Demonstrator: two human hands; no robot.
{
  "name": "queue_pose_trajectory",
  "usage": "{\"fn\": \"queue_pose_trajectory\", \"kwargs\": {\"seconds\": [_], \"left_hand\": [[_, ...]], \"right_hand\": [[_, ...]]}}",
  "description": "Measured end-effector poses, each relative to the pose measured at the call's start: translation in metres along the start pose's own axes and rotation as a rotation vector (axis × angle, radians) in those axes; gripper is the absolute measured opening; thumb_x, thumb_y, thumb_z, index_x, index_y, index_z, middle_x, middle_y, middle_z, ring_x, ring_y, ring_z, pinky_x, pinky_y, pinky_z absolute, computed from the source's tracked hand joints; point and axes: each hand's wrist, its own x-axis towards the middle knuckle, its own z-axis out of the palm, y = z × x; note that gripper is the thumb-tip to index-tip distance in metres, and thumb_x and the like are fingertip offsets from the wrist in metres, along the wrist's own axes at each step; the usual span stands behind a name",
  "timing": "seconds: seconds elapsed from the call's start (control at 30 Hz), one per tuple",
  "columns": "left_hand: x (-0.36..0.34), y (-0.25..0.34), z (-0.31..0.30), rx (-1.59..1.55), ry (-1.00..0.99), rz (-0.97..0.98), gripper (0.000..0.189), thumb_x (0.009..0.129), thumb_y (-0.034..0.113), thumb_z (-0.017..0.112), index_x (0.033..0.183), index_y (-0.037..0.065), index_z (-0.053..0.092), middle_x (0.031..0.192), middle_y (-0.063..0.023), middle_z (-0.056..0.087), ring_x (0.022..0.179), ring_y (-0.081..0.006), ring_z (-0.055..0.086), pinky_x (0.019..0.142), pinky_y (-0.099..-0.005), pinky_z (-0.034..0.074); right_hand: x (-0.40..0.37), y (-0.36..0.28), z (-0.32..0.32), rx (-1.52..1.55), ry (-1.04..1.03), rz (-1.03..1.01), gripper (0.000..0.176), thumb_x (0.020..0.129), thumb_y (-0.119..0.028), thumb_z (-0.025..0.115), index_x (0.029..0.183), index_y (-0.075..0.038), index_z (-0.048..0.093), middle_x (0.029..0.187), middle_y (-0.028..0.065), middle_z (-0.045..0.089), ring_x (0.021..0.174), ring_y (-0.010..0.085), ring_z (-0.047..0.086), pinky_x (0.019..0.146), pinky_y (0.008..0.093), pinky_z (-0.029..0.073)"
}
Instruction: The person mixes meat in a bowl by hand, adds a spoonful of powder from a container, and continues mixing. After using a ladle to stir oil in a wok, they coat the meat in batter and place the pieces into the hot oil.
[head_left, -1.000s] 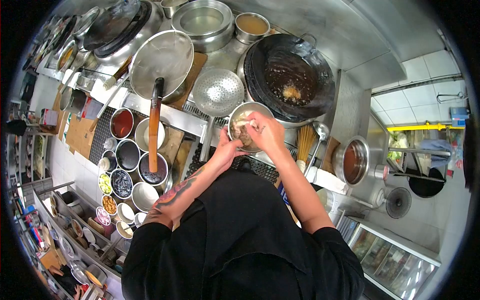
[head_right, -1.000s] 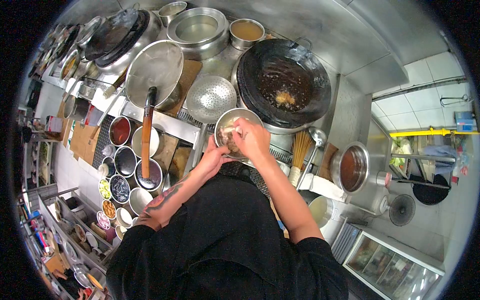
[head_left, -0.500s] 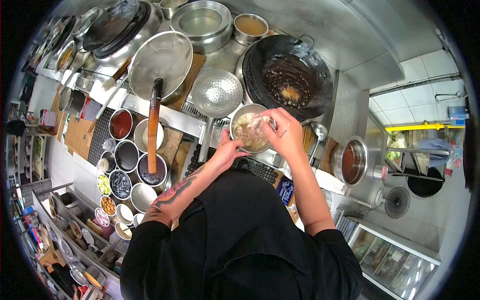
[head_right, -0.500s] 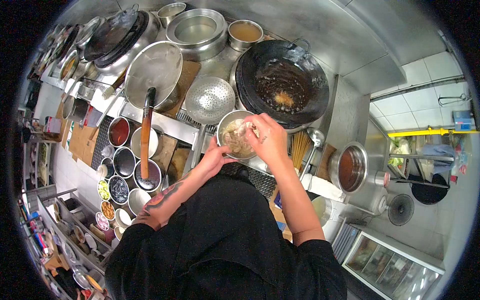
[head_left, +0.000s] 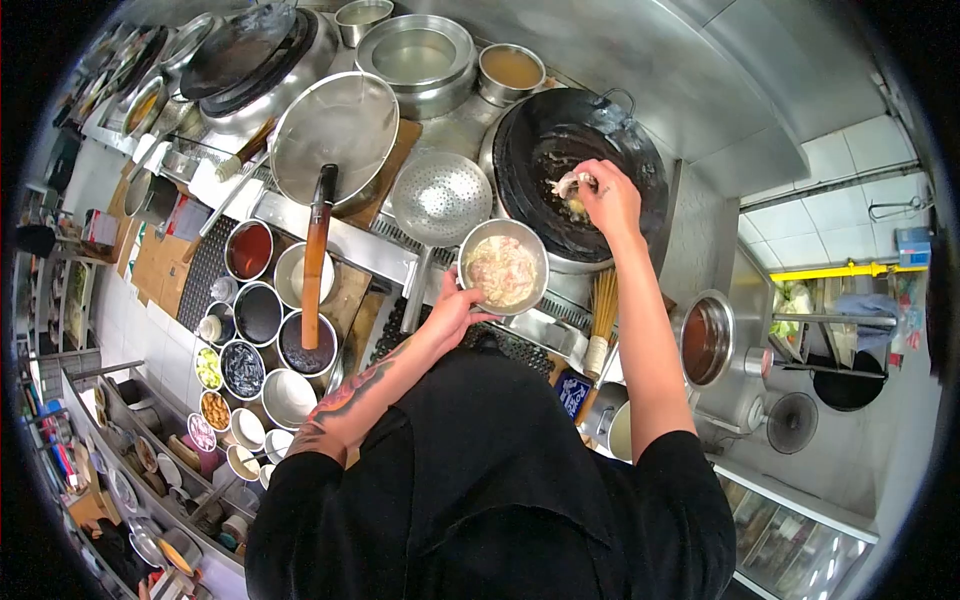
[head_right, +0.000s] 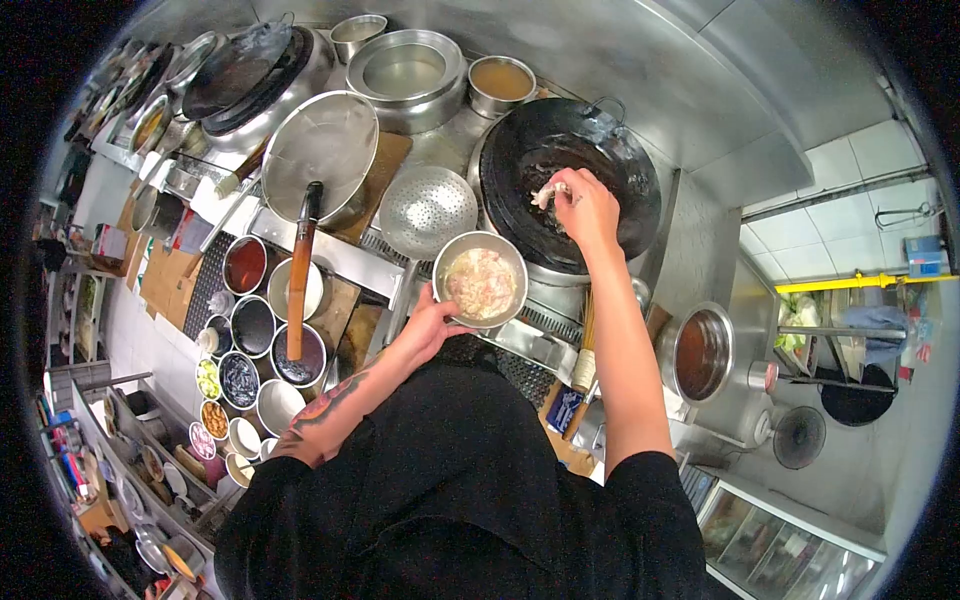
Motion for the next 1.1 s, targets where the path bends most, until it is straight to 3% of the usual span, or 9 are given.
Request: {"fn": "queue_pose_trajectory", "kwargs": {"seconds": [0.17,0.33,0.4,0.53,0.67,0.77,0.87,1.0,1.1], "left_hand": [[-0.011,0.005,-0.008,0.043,0.047,0.033,0.063,0.089,-0.004,0.052,0.142,0.007,0.020,0.141,-0.0205,0.040,0.122,-0.0336,0.057,0.087,-0.0500,0.061],[-0.018,0.004,-0.020,0.040,0.078,0.049,0.067,0.089,-0.004,0.052,0.146,0.008,0.019,0.141,-0.0198,0.040,0.121,-0.0331,0.057,0.086,-0.0503,0.061],[-0.018,0.003,-0.024,0.021,0.079,0.068,0.066,0.089,-0.004,0.052,0.146,0.007,0.020,0.141,-0.0198,0.040,0.121,-0.0332,0.057,0.086,-0.0505,0.061],[-0.016,0.005,-0.028,0.021,0.077,0.062,0.067,0.088,-0.004,0.052,0.146,0.007,0.020,0.142,-0.0197,0.040,0.121,-0.0334,0.057,0.086,-0.0506,0.061],[-0.013,0.011,-0.027,-0.013,0.028,0.075,0.068,0.088,-0.004,0.052,0.146,0.007,0.020,0.143,-0.0200,0.039,0.122,-0.0348,0.057,0.087,-0.0511,0.061],[-0.010,0.013,-0.024,-0.030,0.008,0.081,0.069,0.087,-0.004,0.053,0.147,0.007,0.020,0.144,-0.0201,0.038,0.122,-0.0354,0.056,0.087,-0.0521,0.060],[-0.006,0.014,-0.021,-0.053,-0.016,0.077,0.070,0.086,-0.004,0.053,0.146,0.008,0.020,0.144,-0.0197,0.038,0.123,-0.0358,0.055,0.088,-0.0536,0.060],[-0.006,0.014,-0.012,-0.030,-0.029,0.070,0.069,0.086,-0.005,0.054,0.145,0.008,0.021,0.139,-0.0182,0.041,0.121,-0.0341,0.057,0.087,-0.0520,0.060],[-0.008,0.011,-0.007,0.012,-0.041,0.067,0.068,0.086,-0.004,0.055,0.144,0.010,0.022,0.136,-0.0169,0.044,0.119,-0.0325,0.058,0.086,-0.0509,0.060]], "right_hand": [[0.017,0.056,0.063,-0.253,-0.235,0.040,0.014,0.085,-0.010,0.064,0.092,-0.021,0.070,0.092,0.0072,0.066,0.089,0.0323,0.068,0.075,0.0478,0.053],[0.036,0.070,0.102,-0.367,-0.388,0.033,0.018,0.083,-0.012,0.066,0.092,-0.024,0.076,0.100,0.0070,0.070,0.098,0.0314,0.068,0.083,0.0462,0.055],[0.050,0.067,0.108,-0.294,-0.455,0.149,0.022,0.081,-0.012,0.070,0.095,-0.026,0.078,0.108,0.0082,0.074,0.099,0.0303,0.070,0.087,0.0421,0.056],[0.073,0.043,0.087,-0.100,-0.274,0.320,0.018,0.082,-0.016,0.068,0.095,-0.022,0.078,0.098,0.0082,0.075,0.096,0.0301,0.071,0.084,0.0420,0.056],[0.044,-0.017,0.027,0.103,-0.160,0.136,0.014,0.085,-0.016,0.067,0.096,-0.015,0.076,0.093,0.0113,0.075,0.090,0.0315,0.071,0.078,0.0420,0.055],[-0.001,-0.050,0.024,0.251,-0.206,-0.042,0.011,0.085,-0.010,0.070,0.096,-0.008,0.075,0.091,0.0124,0.072,0.083,0.0275,0.071,0.074,0.0350,0.054],[-0.043,-0.086,0.028,0.236,-0.382,-0.094,0.013,0.081,-0.008,0.070,0.094,-0.009,0.073,0.091,0.0118,0.070,0.083,0.0327,0.069,0.073,0.0400,0.055],[-0.075,-0.103,0.048,0.179,-0.387,-0.129,0.011,0.082,-0.014,0.066,0.092,-0.011,0.072,0.095,0.0116,0.070,0.087,0.0356,0.069,0.075,0.0481,0.056],[-0.087,-0.115,0.060,0.189,-0.396,-0.156,0.018,0.081,-0.015,0.068,0.098,-0.010,0.070,0.098,0.0140,0.069,0.090,0.0365,0.069,0.075,0.0485,0.056]]}}
